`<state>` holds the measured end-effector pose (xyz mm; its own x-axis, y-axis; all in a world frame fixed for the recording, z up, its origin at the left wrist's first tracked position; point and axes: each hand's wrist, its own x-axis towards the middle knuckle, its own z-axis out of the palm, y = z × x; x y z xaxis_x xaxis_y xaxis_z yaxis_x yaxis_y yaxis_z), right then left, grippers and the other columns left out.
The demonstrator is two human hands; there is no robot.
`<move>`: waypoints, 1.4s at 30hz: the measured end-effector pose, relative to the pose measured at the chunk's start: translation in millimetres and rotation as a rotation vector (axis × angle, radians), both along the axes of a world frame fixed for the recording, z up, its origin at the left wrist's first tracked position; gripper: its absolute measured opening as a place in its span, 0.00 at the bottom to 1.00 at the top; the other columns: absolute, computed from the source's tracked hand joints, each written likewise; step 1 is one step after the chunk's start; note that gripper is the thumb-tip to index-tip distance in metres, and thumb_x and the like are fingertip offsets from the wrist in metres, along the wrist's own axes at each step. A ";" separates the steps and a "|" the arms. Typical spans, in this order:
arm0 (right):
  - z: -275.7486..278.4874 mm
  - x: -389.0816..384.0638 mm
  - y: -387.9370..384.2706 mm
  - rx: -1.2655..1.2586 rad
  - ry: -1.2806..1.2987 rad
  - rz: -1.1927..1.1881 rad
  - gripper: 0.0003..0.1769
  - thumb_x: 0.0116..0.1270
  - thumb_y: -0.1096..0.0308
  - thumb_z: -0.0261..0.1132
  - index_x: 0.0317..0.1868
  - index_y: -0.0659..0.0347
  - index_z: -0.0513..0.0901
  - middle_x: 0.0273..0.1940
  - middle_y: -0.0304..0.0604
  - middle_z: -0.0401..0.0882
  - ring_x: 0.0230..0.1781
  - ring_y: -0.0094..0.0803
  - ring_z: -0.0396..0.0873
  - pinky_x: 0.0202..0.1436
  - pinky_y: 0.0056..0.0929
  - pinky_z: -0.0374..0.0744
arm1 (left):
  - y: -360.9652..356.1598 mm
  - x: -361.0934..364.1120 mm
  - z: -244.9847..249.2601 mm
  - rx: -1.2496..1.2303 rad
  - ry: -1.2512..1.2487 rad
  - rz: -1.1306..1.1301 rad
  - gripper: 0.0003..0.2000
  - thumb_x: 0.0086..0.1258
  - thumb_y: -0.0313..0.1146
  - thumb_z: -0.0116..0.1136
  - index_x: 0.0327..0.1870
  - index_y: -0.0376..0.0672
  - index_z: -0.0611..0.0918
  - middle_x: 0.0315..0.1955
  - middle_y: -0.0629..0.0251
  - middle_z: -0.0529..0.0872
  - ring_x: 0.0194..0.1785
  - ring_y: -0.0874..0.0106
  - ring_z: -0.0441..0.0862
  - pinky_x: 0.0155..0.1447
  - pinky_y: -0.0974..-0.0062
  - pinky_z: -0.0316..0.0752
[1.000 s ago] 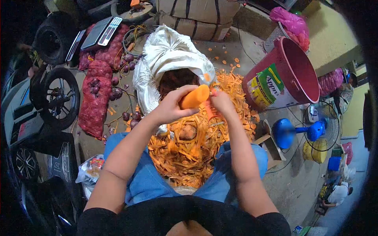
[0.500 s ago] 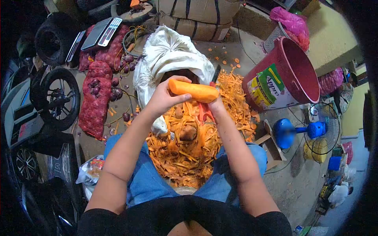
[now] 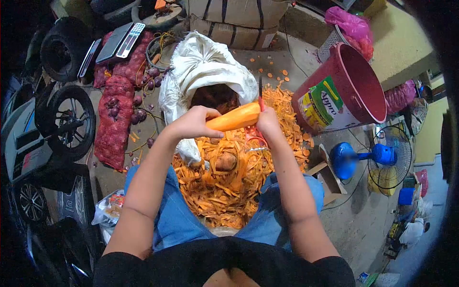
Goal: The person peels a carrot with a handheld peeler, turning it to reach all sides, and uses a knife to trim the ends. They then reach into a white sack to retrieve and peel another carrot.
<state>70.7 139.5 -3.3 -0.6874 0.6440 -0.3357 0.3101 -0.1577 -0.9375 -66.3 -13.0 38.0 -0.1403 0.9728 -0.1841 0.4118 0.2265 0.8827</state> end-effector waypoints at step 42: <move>24.5 9.5 -13.6 0.871 -0.045 0.126 0.04 0.49 0.74 0.54 0.25 0.66 0.70 0.21 0.54 0.70 0.23 0.49 0.69 0.26 0.35 0.67 | 12.9 38.8 -10.2 0.359 0.086 0.334 0.19 0.39 0.28 0.54 0.38 0.37 0.70 0.25 0.64 0.76 0.26 0.76 0.72 0.34 0.79 0.68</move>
